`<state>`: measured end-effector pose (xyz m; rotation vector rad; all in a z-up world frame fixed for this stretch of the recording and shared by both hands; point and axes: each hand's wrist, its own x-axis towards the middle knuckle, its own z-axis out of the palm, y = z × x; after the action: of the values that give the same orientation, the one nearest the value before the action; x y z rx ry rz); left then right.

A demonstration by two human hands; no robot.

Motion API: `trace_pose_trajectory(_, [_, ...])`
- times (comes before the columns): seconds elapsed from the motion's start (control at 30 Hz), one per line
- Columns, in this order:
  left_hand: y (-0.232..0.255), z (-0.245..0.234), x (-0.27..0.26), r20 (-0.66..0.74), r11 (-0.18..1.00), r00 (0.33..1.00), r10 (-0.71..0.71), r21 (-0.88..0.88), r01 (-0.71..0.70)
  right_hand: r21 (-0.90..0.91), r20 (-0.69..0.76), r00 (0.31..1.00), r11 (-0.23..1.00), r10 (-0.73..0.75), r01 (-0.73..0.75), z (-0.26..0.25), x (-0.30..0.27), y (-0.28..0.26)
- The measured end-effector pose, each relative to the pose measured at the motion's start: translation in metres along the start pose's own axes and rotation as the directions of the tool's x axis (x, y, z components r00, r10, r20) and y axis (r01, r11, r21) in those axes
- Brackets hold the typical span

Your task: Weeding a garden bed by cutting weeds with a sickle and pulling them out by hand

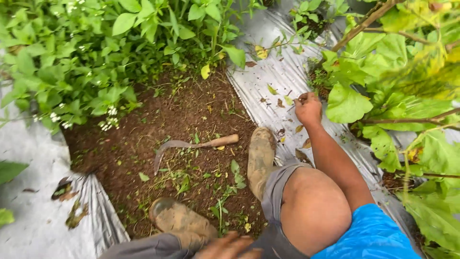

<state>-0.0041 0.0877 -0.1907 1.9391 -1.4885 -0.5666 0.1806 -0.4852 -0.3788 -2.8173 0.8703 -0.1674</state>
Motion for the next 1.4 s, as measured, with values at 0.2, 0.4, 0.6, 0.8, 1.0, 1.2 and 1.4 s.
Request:
trace_pose_trajectory(0.2, [-0.068,-0.218,0.051,0.272,0.971,0.932,-0.24,0.061,0.232,-0.001,-0.17,0.985,0.999,0.031,-0.032,0.002,0.04,0.033])
trace_pose_trajectory(0.4, [-0.167,-0.227,0.201,0.454,0.924,0.808,-0.376,0.12,0.363,-0.008,-0.018,0.961,0.961,0.276,-0.277,-0.012,0.049,-0.002])
trace_pose_trajectory(0.6, [-0.255,-0.151,0.244,0.48,0.951,0.821,-0.309,0.143,0.275,-0.076,0.067,0.897,0.899,0.437,-0.432,-0.042,0.057,-0.042])
trace_pose_trajectory(0.8, [-0.265,-0.19,0.217,0.633,0.849,0.676,-0.378,-0.055,0.526,0.119,-0.024,0.912,0.907,0.409,-0.404,-0.034,0.076,-0.037])
trace_pose_trajectory(1.0, [-0.264,-0.203,0.222,0.515,0.774,0.713,-0.476,-0.139,0.618,0.203,-0.098,0.987,0.968,-0.128,0.146,-0.049,0.06,-0.041])
trace_pose_trajectory(1.2, [-0.261,-0.205,0.228,0.492,0.714,0.694,-0.525,-0.189,0.674,-0.46,0.244,0.941,0.826,-0.235,0.325,-0.047,0.082,-0.056])
trace_pose_trajectory(1.4, [-0.261,-0.207,0.225,0.517,0.686,0.655,-0.551,-0.166,0.708,-0.67,0.453,0.873,0.715,0.182,0.199,-0.051,0.125,-0.048])
